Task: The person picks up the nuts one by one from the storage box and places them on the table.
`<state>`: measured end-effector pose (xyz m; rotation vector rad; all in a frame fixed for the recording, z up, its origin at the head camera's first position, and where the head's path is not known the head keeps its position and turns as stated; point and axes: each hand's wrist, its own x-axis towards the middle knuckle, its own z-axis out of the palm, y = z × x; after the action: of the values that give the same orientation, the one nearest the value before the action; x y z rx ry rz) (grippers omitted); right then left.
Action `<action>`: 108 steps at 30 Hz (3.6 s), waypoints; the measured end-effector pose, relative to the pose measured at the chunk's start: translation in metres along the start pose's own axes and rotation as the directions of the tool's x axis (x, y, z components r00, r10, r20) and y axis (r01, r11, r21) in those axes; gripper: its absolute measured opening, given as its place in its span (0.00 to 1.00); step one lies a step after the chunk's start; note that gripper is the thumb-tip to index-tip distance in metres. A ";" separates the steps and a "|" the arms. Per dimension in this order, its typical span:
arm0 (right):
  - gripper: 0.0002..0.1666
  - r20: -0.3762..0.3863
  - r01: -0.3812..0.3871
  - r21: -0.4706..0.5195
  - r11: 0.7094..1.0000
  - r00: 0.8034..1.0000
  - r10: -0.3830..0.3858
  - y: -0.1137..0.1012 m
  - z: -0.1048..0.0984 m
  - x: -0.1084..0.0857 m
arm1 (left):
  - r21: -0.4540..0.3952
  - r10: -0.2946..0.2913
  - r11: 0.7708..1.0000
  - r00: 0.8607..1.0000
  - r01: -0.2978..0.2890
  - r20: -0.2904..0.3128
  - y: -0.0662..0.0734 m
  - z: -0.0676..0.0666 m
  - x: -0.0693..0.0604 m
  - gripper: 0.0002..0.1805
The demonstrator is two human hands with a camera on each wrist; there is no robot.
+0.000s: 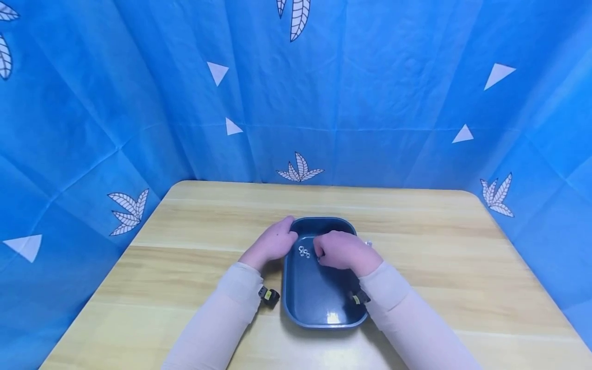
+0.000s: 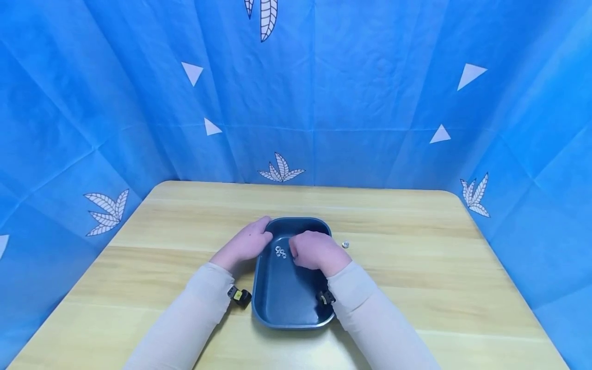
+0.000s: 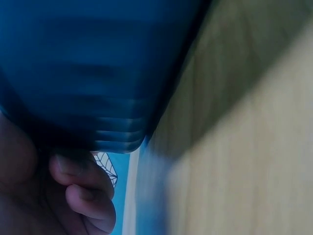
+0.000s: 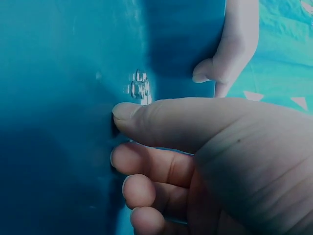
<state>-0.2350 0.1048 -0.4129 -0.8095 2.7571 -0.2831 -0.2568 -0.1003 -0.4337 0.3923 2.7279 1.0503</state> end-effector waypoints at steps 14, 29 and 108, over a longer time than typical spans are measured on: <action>0.13 0.002 0.027 -0.001 1.000 1.000 -0.027 0.001 0.004 -0.002 | 0.005 -0.025 1.000 1.000 0.025 0.007 0.003 0.000 -0.003 0.24; 0.11 0.013 0.018 0.011 1.000 1.000 -0.018 0.002 0.003 -0.001 | -0.015 -0.015 1.000 1.000 0.015 -0.005 0.001 0.001 -0.002 0.21; 0.03 -0.296 0.018 0.176 0.984 0.954 0.035 0.020 -0.065 -0.064 | 0.029 0.005 1.000 1.000 -0.005 -0.030 0.004 -0.002 -0.002 0.26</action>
<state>-0.2119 0.1640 -0.3440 -0.7626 2.9533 -0.6917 -0.2546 -0.0998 -0.4294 0.3912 2.7731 1.0272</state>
